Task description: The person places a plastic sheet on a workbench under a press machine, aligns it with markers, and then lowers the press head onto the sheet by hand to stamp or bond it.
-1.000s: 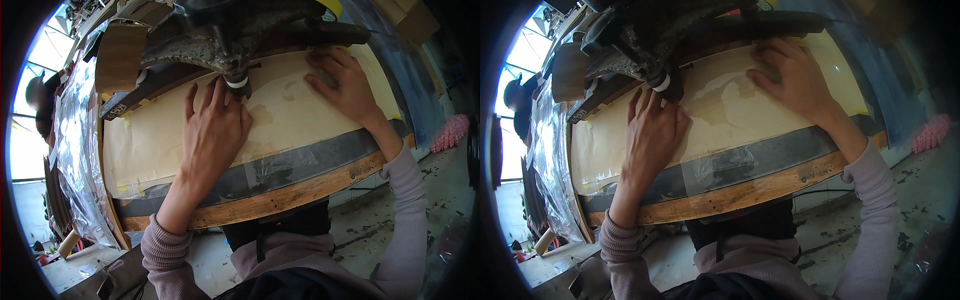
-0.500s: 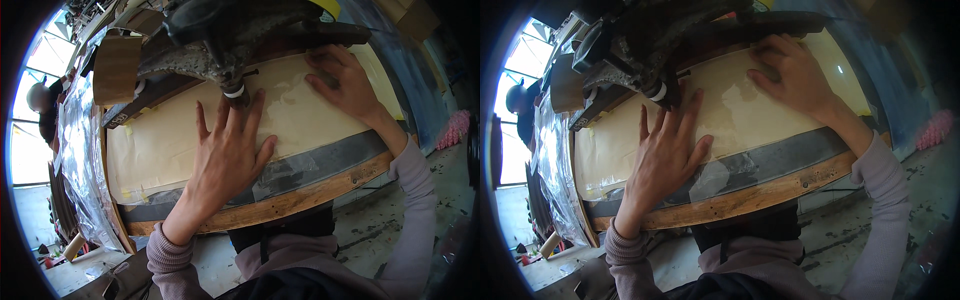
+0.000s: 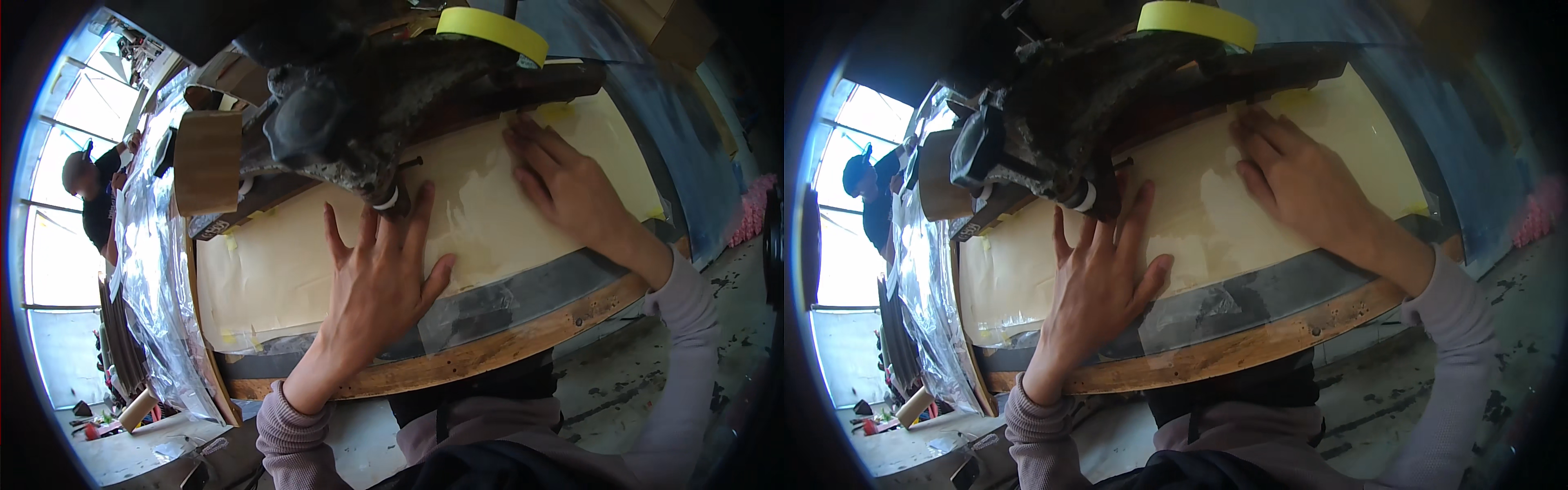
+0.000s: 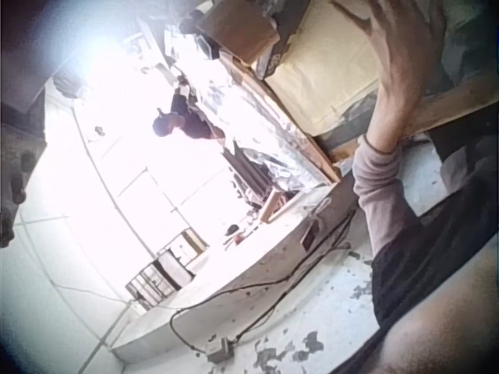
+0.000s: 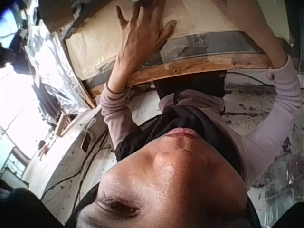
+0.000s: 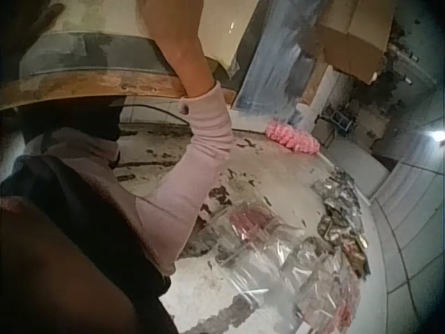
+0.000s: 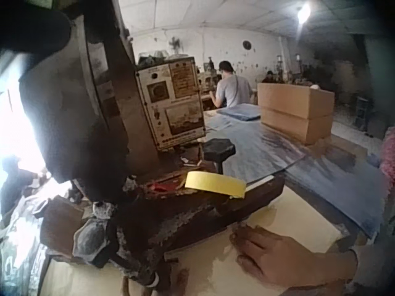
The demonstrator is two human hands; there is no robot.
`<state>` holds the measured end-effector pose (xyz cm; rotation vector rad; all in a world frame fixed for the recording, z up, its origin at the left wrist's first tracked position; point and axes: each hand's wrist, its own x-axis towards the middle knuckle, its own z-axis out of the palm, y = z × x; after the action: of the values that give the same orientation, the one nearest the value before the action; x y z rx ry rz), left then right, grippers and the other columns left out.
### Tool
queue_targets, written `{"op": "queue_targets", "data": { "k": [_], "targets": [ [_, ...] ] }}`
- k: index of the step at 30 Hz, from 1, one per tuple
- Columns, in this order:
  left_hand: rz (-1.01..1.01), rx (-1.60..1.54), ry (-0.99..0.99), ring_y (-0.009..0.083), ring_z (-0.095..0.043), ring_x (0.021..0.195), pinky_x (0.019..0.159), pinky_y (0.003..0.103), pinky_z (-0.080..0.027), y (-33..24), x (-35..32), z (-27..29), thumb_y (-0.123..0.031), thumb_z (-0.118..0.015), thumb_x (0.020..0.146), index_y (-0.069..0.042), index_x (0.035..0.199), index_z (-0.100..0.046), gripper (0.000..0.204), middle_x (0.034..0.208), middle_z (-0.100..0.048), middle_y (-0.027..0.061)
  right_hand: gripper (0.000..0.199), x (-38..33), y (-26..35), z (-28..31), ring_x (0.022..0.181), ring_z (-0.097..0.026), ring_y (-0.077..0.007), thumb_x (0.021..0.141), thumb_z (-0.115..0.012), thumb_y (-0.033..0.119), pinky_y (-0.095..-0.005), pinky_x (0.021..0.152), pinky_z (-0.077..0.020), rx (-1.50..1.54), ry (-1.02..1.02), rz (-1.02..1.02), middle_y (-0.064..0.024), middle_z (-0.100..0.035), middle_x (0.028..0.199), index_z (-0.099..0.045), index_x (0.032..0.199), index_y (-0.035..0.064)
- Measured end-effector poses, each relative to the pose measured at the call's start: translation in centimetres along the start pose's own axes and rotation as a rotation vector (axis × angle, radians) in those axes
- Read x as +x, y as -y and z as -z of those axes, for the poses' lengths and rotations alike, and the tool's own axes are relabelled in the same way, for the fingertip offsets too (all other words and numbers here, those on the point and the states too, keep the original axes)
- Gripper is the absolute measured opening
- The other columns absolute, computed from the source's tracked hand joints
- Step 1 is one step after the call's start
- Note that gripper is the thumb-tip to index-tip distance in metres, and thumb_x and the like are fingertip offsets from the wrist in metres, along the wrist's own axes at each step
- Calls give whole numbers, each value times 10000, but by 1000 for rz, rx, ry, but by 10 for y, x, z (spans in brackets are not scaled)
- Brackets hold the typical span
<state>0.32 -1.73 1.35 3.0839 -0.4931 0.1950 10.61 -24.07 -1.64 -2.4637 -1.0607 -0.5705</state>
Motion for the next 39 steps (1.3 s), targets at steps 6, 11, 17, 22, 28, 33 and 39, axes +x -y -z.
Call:
{"op": "queue_targets", "data": {
  "k": [6,11,17,22,28,33,39],
  "targets": [
    [26,6,44,366,-378,1249,1000,686,-168,-2,1,2,-420,-522,871,-68,1409,-327,671,1373,-367,209,252,-3,7,8,934,-591,-269,799,-620,134,-344,770,-521,-128,-39,-7,-141,-601,1033,-617,990,-31],
    [36,-4,68,374,-364,1264,1014,679,-129,-2,2,3,-419,-520,873,-77,1424,-309,682,1363,-380,219,235,-4,5,5,878,-605,-236,782,-635,129,-303,713,-530,-190,-97,36,-153,-618,953,-631,925,-58],
    [33,-10,78,386,-357,1267,1023,665,-118,-2,2,2,-409,-522,871,-72,1427,-302,686,1341,-394,228,215,-5,3,2,810,-620,-237,777,-634,120,-298,660,-534,-174,-104,36,-150,-623,951,-635,904,-54],
    [33,-22,73,391,-355,1271,1026,659,-120,-4,2,3,-398,-528,869,-66,1424,-304,684,1359,-373,231,228,-5,4,5,903,-651,-291,764,-644,82,-353,796,-547,-185,-37,-13,-173,-642,1009,-639,955,-44],
    [29,-30,83,392,-349,1278,1027,651,-122,-3,3,5,-389,-537,865,-64,1424,-301,688,1377,-351,237,218,-4,0,1,757,-626,-222,771,-636,146,-297,596,-535,-220,-112,46,-140,-623,944,-641,873,-46],
    [36,-35,89,390,-355,1276,1026,647,-127,-4,4,6,-388,-539,863,-65,1426,-297,692,1374,-354,238,217,-4,1,2,754,-628,-212,768,-639,148,-291,589,-536,-217,-121,45,-133,-626,939,-646,866,-46],
    [56,-48,121,388,-382,1258,1012,630,-164,-4,4,6,-385,-540,859,-68,1428,-294,696,1371,-349,258,224,-2,0,3,781,-646,-214,771,-642,159,-299,612,-550,-218,-117,55,-137,-648,939,-649,865,-44]
  ]
}}
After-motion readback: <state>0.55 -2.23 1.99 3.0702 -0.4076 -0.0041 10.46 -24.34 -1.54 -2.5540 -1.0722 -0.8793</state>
